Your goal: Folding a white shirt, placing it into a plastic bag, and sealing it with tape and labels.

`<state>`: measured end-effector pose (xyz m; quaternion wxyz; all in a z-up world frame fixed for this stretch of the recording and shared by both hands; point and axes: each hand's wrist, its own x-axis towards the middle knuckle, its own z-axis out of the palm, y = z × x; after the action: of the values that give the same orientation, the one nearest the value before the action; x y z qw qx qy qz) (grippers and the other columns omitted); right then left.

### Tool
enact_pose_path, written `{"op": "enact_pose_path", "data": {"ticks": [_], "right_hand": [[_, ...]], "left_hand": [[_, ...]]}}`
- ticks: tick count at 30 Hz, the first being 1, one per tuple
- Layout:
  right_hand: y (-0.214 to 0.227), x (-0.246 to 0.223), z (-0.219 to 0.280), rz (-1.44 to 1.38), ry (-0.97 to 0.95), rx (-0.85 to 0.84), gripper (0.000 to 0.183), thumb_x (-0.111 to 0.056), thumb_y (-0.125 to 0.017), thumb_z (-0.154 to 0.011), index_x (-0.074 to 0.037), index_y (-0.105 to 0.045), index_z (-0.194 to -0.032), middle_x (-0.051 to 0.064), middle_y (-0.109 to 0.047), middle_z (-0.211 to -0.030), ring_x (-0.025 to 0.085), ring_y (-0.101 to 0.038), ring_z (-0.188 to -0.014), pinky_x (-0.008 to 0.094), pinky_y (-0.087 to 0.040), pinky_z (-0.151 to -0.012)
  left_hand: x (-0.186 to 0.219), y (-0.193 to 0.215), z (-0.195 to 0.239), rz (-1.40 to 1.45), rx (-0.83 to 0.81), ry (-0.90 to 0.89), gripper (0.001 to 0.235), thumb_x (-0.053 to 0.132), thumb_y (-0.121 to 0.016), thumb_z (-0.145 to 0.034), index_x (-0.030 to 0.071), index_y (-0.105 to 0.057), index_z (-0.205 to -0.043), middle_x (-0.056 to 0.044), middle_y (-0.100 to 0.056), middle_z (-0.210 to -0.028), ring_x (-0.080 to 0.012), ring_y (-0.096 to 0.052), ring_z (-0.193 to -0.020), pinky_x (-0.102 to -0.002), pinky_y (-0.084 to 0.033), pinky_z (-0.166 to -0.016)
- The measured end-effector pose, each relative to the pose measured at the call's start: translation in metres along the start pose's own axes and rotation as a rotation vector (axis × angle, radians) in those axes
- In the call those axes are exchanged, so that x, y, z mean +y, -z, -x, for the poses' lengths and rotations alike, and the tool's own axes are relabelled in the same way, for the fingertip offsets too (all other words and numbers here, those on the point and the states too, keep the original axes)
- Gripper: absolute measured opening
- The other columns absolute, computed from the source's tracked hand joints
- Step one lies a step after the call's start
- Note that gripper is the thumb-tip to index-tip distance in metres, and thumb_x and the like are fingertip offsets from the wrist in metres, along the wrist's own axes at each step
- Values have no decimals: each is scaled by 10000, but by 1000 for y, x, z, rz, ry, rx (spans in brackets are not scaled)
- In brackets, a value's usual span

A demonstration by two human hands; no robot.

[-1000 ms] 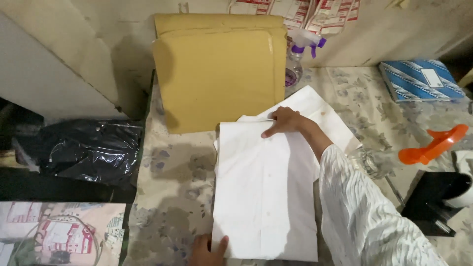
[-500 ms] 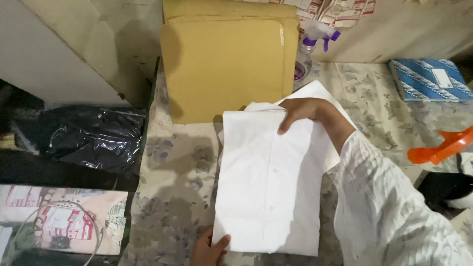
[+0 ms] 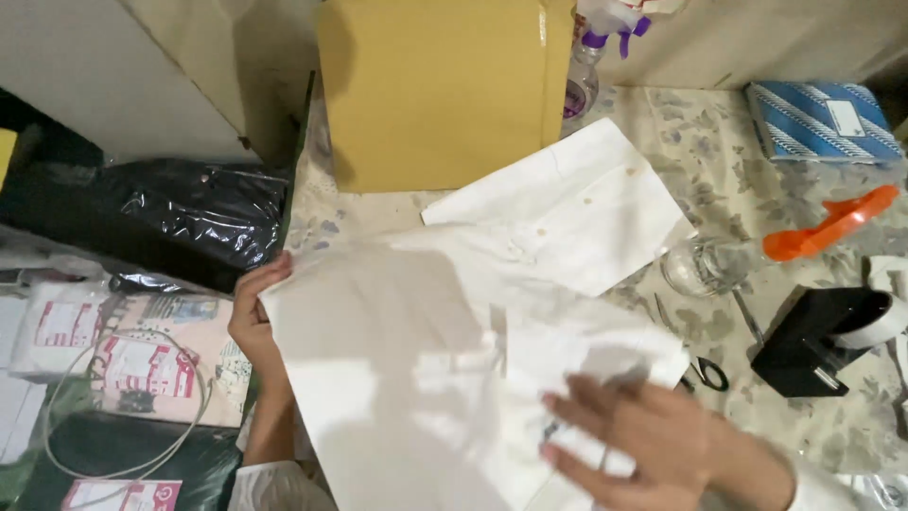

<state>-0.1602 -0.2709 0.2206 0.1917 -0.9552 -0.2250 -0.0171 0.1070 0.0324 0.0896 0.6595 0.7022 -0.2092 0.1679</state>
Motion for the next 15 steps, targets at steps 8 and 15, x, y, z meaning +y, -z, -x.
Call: {"op": "enact_pose_path", "data": {"ticks": [8,15], "right_hand": [[-224,4,120,448,360,56,575,-90,-531,-1053,-54,-308,-1582,213,-423,-1559,358,-478,-1401,448,-547,-710],[-221,6,134,159,-265,531,286,-286,-503,-995,-31,-628,-1031,127,-659,-957,327,-581,-774,476,-412,-602]], "left_hand": [[-68,53,97,65,-42,644,187,161,-580,-998,115,-642,-1168,-115,-656,-1332,-187,-657,-1098,-307,-507,-950],[-26,26,65,-96,41,1158,667,276,-692,-909,96,-441,-1500,-140,-600,-1395,-229,-629,-1214,-323,-520,-941]]}}
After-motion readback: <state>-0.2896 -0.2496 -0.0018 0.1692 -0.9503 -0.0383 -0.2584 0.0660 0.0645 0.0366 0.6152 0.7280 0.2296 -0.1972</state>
